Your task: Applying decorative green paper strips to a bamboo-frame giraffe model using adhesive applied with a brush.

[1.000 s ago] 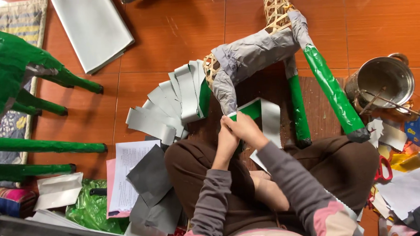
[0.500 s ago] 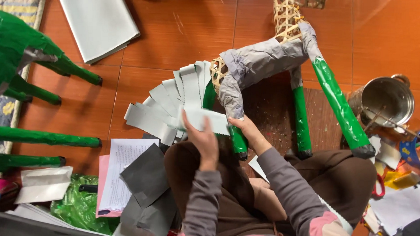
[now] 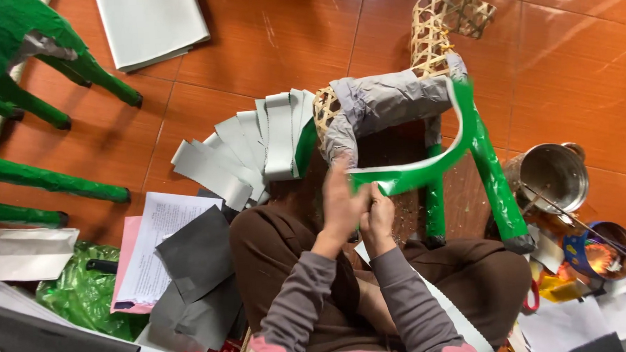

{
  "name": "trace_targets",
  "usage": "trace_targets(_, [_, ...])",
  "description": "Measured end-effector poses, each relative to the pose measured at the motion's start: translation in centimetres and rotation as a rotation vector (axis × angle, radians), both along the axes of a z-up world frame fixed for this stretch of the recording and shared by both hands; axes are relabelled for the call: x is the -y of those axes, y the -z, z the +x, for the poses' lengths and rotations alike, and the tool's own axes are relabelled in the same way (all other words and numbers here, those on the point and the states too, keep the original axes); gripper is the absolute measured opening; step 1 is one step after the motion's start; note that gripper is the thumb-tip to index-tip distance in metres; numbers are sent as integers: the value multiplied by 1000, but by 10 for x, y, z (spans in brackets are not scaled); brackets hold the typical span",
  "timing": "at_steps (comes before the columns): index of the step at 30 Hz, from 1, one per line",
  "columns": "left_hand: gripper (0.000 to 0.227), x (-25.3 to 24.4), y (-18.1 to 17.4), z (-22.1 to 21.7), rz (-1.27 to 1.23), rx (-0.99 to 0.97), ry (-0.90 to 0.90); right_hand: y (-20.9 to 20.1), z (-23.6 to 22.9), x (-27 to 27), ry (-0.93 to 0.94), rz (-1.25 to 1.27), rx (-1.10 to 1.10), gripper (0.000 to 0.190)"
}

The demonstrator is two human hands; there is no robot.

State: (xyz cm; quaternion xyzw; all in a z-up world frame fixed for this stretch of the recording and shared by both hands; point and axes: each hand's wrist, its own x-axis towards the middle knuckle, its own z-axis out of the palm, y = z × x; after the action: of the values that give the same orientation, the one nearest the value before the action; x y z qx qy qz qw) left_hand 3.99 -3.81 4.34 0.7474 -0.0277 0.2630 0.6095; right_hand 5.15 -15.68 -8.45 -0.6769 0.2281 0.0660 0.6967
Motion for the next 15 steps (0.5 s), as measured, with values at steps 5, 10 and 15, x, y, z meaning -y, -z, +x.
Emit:
trace_targets(5, [107,-27,41,4,-329,-625,167,-15,3,-17,356,809,-27,14])
trace_targets(10, [106,-25,39,7,-324,-665,195,-54,-22,10,247,575,-212,16])
trace_targets(15, [98,-19,29,9,-94,-887,107,-129,-2,-22,-374,-193,338,41])
